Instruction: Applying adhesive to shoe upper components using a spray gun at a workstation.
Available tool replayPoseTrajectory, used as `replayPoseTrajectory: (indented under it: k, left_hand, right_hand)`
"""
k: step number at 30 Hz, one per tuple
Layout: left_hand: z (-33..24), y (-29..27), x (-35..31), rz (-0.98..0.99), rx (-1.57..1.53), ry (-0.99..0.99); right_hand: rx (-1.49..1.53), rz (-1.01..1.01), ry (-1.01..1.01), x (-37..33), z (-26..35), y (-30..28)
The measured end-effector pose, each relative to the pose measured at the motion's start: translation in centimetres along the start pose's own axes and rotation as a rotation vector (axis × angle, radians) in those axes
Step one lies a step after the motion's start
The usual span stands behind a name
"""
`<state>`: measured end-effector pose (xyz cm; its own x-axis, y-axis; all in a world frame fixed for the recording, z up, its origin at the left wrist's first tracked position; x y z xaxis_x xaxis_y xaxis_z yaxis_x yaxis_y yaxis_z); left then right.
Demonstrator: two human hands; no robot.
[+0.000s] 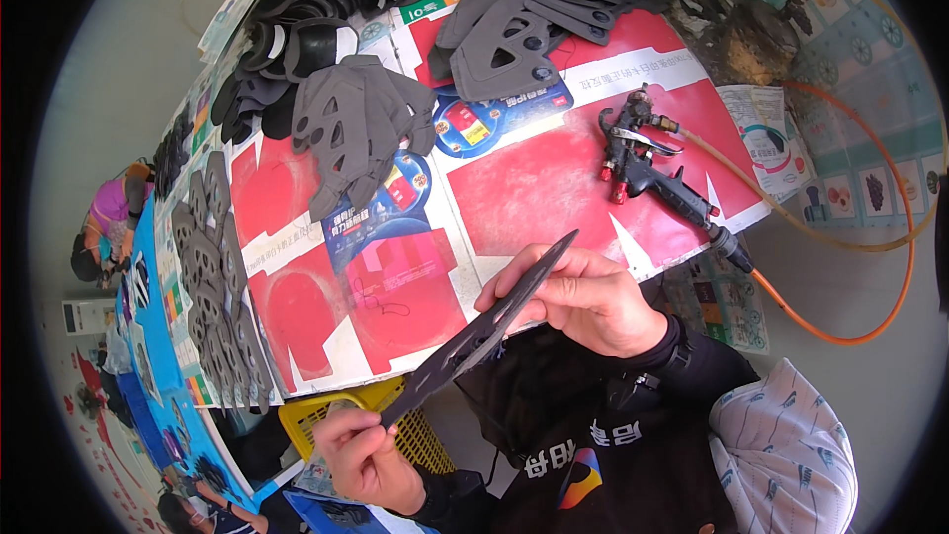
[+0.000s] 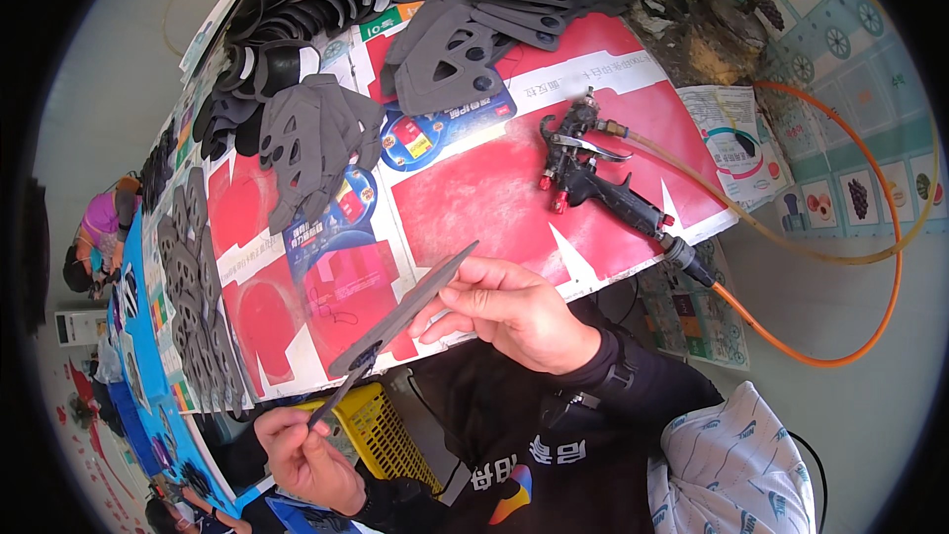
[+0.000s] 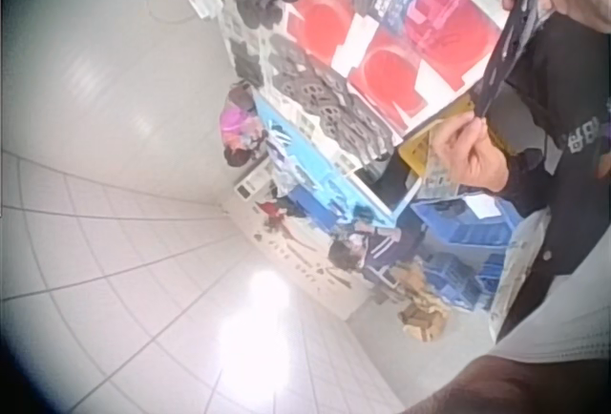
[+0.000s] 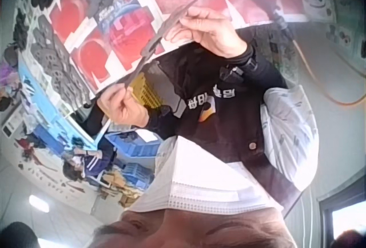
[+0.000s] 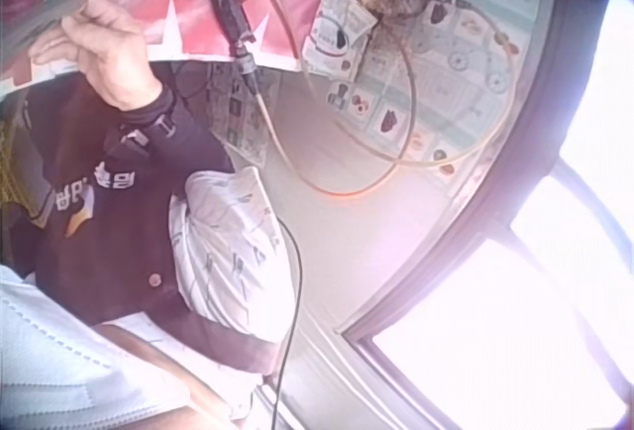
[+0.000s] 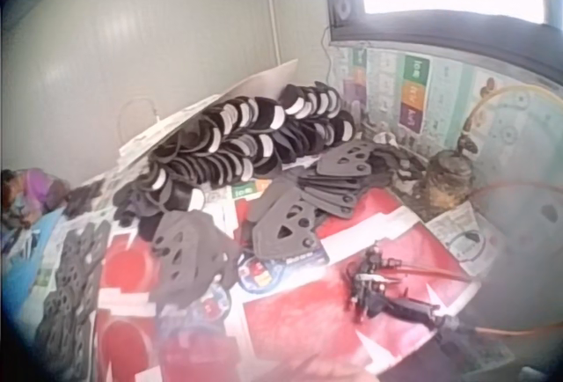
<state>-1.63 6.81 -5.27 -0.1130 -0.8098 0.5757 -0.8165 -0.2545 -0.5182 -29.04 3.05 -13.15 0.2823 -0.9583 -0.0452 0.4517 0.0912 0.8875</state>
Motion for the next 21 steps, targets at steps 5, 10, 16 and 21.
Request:
replayPoseTrajectory:
  k: [5, 10, 16, 21]
  left_hand:
    - [0.3, 0.0, 0.0, 0.002, 0.023, -0.042]
    - [0.5, 0.0, -0.3, -0.003, -0.02, -0.137]
    - [0.2, 0.9, 0.0, 0.01, 0.014, -0.1]
    - [0.3, 0.9, 0.2, -0.055, 0.016, -0.106]
  right_hand:
    - [0.026, -0.024, 0.0, 0.1, -0.1, -0.1]
    - [0.0, -0.048, 0.018, -0.1, -0.3, 0.0]
    - [0.034, 0.045, -0.065, -0.4, 0.9, -0.1]
    - [-0.091, 0.209, -0.17, -0.4, 2.1, 0.9]
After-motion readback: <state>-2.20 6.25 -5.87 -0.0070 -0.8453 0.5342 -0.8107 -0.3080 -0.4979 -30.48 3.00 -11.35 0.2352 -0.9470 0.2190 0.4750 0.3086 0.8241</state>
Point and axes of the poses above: each hand's wrist, its own x-axis towards the middle knuckle, its own y-axis out of the palm, z = x × y, the point moved 6 cm from there along x, towards the middle knuckle, and after that the axes turned 7 degrees about x, right-handed, at the moved point
